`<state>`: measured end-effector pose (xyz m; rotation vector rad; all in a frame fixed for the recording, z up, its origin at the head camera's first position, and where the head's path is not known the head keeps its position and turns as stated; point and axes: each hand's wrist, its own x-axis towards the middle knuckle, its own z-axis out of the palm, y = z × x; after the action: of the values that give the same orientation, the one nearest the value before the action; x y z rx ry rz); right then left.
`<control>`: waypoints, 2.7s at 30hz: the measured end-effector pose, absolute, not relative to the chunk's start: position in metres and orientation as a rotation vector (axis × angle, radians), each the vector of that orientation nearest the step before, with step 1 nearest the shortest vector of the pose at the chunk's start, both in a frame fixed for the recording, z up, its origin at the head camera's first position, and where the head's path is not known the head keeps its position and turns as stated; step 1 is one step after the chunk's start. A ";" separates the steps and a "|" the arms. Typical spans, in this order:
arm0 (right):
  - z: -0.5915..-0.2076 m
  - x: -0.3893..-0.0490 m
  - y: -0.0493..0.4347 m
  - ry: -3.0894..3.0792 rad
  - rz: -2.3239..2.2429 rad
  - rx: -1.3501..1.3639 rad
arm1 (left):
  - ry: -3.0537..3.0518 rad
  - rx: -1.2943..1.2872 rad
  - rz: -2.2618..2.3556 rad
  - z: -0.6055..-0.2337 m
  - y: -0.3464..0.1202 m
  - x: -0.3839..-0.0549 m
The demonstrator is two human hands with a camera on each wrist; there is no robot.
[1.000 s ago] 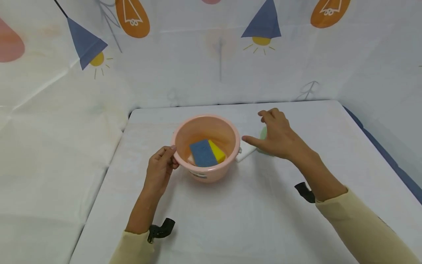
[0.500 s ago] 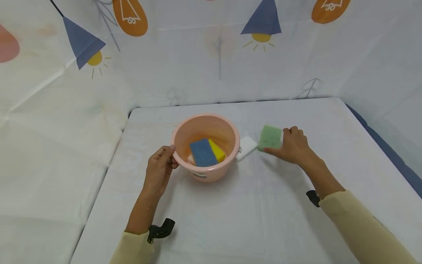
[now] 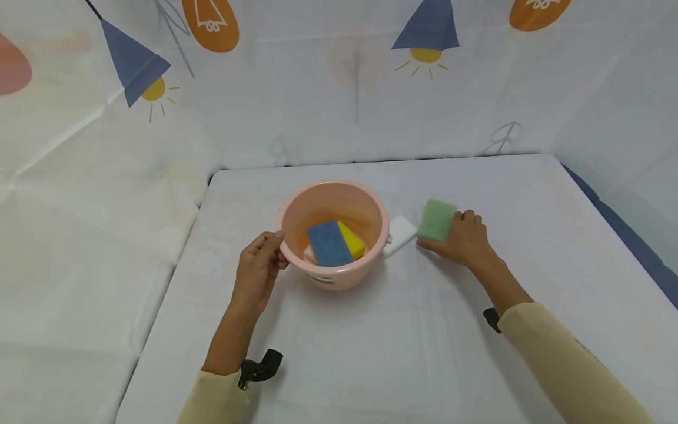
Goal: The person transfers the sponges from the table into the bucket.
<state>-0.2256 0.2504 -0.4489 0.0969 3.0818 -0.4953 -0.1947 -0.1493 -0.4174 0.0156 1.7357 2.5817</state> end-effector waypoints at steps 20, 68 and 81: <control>-0.446 -0.228 0.246 3.043 -0.486 0.252 | 1.754 0.042 2.562 -0.419 -0.151 -0.194; -0.316 -0.177 0.171 3.114 -0.852 -0.257 | 1.715 0.069 2.588 -0.421 -0.151 -0.194; -0.318 -0.176 0.121 3.022 -0.906 -0.484 | 1.690 0.077 2.600 -0.422 -0.150 -0.193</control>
<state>-0.1764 0.1206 -0.3181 -0.4840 3.0222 -0.9060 -0.1933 -0.1502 -0.4217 0.0768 1.6904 2.5998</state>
